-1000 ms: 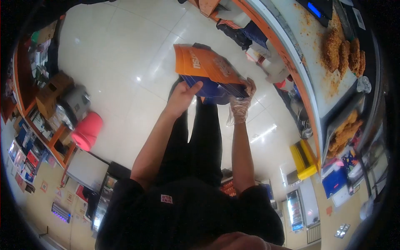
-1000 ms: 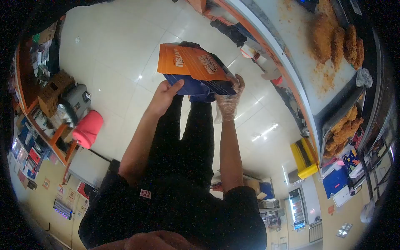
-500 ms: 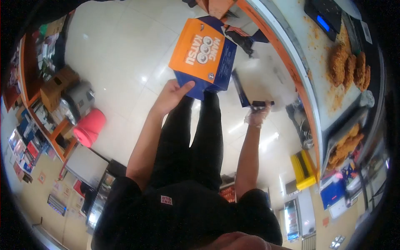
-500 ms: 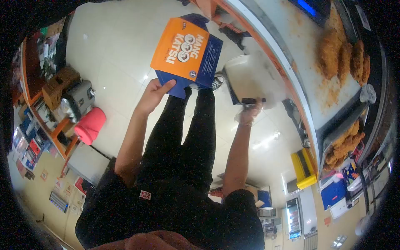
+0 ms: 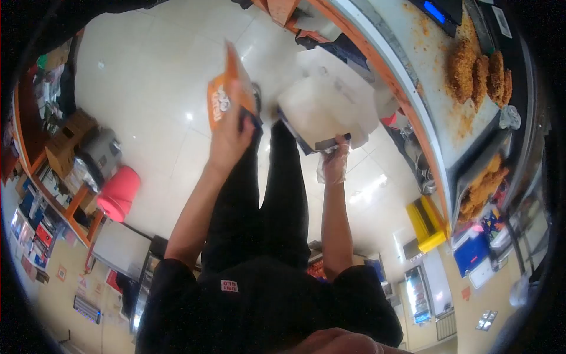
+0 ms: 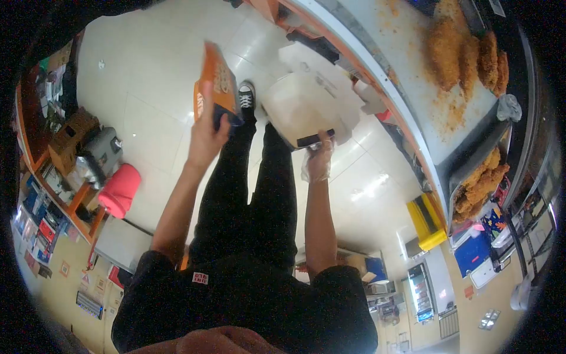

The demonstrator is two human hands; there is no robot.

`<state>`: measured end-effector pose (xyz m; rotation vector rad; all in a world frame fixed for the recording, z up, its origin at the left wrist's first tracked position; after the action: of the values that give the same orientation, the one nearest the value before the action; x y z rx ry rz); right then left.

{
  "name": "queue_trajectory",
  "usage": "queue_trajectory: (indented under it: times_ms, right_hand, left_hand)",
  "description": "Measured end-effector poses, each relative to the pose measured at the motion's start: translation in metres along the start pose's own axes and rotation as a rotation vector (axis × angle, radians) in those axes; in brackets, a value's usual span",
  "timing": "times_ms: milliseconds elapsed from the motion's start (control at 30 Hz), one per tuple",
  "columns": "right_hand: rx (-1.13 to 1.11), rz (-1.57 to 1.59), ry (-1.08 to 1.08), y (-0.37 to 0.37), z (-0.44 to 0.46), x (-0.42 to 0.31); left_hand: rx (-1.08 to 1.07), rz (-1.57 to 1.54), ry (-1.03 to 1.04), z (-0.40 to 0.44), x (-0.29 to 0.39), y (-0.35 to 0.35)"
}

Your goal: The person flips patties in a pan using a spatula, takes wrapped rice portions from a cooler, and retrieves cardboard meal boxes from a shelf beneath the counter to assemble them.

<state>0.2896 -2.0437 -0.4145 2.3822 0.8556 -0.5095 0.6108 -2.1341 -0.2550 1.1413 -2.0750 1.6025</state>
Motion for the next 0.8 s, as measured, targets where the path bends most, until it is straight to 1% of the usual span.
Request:
queue_trajectory:
  times_ms: [33,67,133,167,233,333,367,400,467,533,567,633,667,767,800]
  right_hand:
    - [0.078,0.002,0.07,-0.007,-0.009,0.011]
    - [0.136,-0.065,0.102,-0.011,-0.015,0.018]
    - [0.249,-0.196,0.16,-0.007,-0.031,0.023]
    - [0.224,-0.249,0.116,0.006,-0.032,0.021]
    - [0.06,-0.388,-0.064,0.022,-0.029,0.019]
    - [-0.003,-0.925,-0.231,0.035,-0.033,0.01]
    - [0.033,-1.09,-0.265,0.036,-0.036,0.008]
    - [0.072,-1.255,-0.295,0.039,-0.039,0.003]
    - [0.042,-1.239,-0.285,0.044,-0.043,-0.002]
    - [0.055,-1.208,-0.274,0.045,-0.05,-0.008]
    - [0.028,-1.2,-0.257,0.044,-0.05,-0.006]
    - [-0.028,-1.184,-0.23,0.042,-0.048,-0.003]
    - [-0.036,-1.182,-0.196,0.039,-0.048,0.001]
    - [-0.09,-1.142,-0.071,0.013,-0.04,0.029]
    - [-0.088,-1.158,-0.01,0.008,-0.039,0.031]
  left_hand:
    - [-0.096,0.087,0.052,-0.005,0.01,0.009]
    - [-0.193,0.173,0.106,-0.01,0.018,0.019]
    - [-0.404,0.352,0.204,-0.023,0.009,0.058]
    - [-0.509,0.442,0.256,-0.032,0.0,0.081]
    - [-0.612,0.434,0.261,-0.047,-0.019,0.119]
    - [-0.791,0.387,0.245,-0.058,-0.012,0.143]
    - [-0.855,0.364,0.236,-0.062,-0.009,0.148]
    - [-0.875,0.303,0.247,-0.064,-0.009,0.152]
    - [-0.917,0.179,0.261,-0.073,-0.021,0.16]
    - [-0.824,0.092,0.299,-0.079,-0.031,0.164]
    - [-0.775,0.048,0.318,-0.08,-0.035,0.165]
    - [-0.774,0.047,0.262,-0.08,-0.043,0.169]
    - [-0.776,0.045,0.232,-0.081,-0.047,0.172]
    - [-0.558,0.001,0.251,-0.086,-0.046,0.168]
    - [-0.558,0.009,0.238,-0.091,-0.043,0.166]
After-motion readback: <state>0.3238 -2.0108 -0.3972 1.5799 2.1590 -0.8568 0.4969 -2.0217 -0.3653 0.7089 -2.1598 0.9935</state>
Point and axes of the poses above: each hand's wrist, its own z-axis towards the middle knuckle, its own y-axis out of the palm, x = y × z, the point moved 10 cm from there along z, towards the middle knuckle, and after that the axes turned 10 degrees about z, right-handed, at the moved point
